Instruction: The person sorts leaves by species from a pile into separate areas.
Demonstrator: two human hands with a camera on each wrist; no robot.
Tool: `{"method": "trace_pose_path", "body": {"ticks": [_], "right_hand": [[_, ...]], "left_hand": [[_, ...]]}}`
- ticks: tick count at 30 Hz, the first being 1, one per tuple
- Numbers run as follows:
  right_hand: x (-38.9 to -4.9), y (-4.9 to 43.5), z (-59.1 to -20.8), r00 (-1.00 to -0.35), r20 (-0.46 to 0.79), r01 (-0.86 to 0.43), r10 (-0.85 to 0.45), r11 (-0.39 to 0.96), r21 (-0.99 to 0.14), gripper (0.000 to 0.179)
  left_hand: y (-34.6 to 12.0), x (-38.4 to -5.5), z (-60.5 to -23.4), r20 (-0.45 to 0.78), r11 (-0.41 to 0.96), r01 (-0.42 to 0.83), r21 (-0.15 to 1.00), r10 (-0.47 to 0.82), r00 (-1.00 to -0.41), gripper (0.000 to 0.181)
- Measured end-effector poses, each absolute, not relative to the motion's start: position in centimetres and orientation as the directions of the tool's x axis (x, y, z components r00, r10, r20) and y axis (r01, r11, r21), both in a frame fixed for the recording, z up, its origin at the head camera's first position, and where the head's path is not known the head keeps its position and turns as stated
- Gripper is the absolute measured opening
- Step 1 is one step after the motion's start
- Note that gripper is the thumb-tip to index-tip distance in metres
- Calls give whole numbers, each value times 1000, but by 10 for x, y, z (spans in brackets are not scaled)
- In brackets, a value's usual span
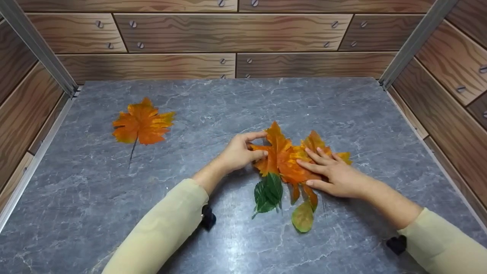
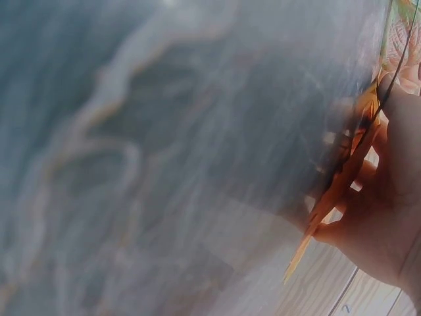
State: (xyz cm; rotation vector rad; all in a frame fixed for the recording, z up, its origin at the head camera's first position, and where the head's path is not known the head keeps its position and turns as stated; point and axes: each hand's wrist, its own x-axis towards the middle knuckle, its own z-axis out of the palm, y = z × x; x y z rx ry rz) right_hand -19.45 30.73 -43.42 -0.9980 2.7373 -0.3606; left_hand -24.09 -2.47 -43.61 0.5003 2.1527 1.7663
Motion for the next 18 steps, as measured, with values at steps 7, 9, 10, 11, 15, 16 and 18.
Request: {"method": "trace_pose_path", "body": {"ticks": [7,9,10,11,15,16,18], "right_hand": [[-194,307,-434,-753,-110,-597,-649,744,-301,62],[-195,307,-435,-753,-109,-598,-649,744,-299,62],[-195,307,-435,-753,-109,-598,-649,744,-298,62],[-195,307,-435,-753,-111,-598,-649,744,-297,62],[-195,308,-435,-751,-113,-600,-651,743,-296,61],[-195,307,-435,-751,-112,-600,-651,743,-297,61],[-195,308,-434,-750,-112,-600,-652,742,-298,61]], "left_hand": [[-20,-239,-436,50,151,138,979,478,-877,49],[-19,-238,-436,59,144,147,979,488,-871,49],[-18,-238,-436,59,135,143,980,492,-869,49],[-18,-237,-436,60,120,137,983,495,-867,49],[-15,-236,-435,92,53,134,990,479,-873,49],[-15,-236,-435,105,32,136,990,472,-876,49],[-14,-236,-434,126,-3,140,990,460,-879,45]]}}
